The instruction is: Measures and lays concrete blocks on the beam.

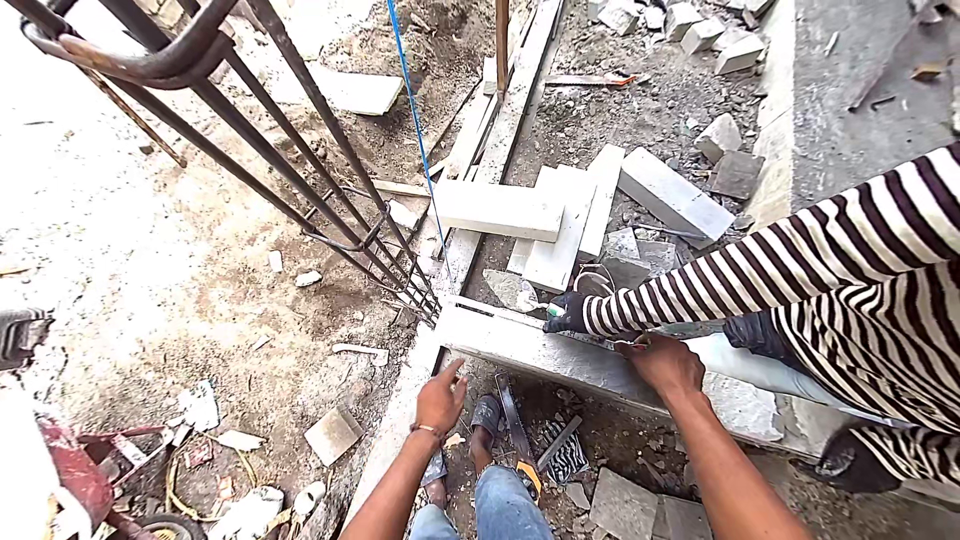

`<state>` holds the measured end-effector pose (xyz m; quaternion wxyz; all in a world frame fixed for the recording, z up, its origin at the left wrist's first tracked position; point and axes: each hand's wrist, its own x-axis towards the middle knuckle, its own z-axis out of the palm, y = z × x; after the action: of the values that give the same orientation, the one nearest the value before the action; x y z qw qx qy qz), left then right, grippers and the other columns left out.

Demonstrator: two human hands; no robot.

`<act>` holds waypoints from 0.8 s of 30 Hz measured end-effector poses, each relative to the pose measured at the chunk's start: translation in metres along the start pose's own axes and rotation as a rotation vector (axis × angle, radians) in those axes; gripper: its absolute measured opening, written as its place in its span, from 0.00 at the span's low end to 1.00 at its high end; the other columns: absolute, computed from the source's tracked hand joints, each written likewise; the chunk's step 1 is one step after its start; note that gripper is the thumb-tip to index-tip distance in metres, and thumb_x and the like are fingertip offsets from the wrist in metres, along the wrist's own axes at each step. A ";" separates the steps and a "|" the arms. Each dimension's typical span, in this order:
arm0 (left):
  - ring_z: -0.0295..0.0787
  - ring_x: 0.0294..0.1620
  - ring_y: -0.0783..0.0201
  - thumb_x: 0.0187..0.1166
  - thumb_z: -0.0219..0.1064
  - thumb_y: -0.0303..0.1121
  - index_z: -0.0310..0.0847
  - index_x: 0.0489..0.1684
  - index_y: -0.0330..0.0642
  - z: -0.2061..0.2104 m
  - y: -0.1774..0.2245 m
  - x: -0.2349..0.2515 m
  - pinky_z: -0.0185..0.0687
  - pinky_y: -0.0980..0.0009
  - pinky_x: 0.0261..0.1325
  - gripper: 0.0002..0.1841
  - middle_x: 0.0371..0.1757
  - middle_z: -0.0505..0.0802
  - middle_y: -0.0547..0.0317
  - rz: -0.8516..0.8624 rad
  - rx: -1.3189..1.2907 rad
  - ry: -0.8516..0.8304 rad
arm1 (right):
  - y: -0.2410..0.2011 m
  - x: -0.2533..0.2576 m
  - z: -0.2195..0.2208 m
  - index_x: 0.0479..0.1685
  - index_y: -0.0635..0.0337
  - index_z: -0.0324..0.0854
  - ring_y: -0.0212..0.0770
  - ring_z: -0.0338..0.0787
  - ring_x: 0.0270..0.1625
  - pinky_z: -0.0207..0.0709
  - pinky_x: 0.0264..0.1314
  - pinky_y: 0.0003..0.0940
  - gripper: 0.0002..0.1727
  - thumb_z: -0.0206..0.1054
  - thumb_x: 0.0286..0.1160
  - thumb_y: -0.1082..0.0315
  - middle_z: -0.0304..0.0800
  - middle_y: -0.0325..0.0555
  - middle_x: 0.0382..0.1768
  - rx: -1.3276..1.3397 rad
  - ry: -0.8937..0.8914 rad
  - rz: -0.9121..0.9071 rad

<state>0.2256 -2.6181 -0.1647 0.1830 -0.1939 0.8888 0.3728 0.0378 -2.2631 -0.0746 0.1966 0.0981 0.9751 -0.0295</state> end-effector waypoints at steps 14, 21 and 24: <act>0.85 0.37 0.49 0.80 0.70 0.53 0.92 0.48 0.47 0.001 0.109 0.084 0.77 0.45 0.39 0.18 0.38 0.91 0.47 -0.451 -0.644 0.226 | -0.002 -0.003 -0.003 0.47 0.52 0.91 0.66 0.91 0.55 0.79 0.51 0.71 0.28 0.77 0.66 0.37 0.93 0.60 0.50 0.012 -0.018 0.010; 0.87 0.42 0.52 0.76 0.73 0.43 0.93 0.41 0.44 0.008 0.113 0.102 0.79 0.46 0.45 0.12 0.38 0.92 0.49 -0.480 -0.699 0.248 | 0.001 -0.001 -0.001 0.47 0.52 0.91 0.64 0.91 0.54 0.80 0.51 0.69 0.27 0.75 0.68 0.37 0.93 0.58 0.51 -0.007 -0.016 0.003; 0.90 0.46 0.49 0.77 0.75 0.39 0.94 0.42 0.39 0.007 0.111 0.110 0.81 0.44 0.54 0.11 0.43 0.95 0.45 -0.495 -0.767 0.251 | 0.000 0.000 0.000 0.47 0.51 0.91 0.63 0.92 0.54 0.80 0.52 0.69 0.26 0.74 0.69 0.37 0.93 0.58 0.51 -0.005 -0.020 0.000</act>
<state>0.0791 -2.5641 -0.1554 0.0728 -0.4972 0.6294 0.5928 0.0380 -2.2628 -0.0740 0.2065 0.0972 0.9732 -0.0278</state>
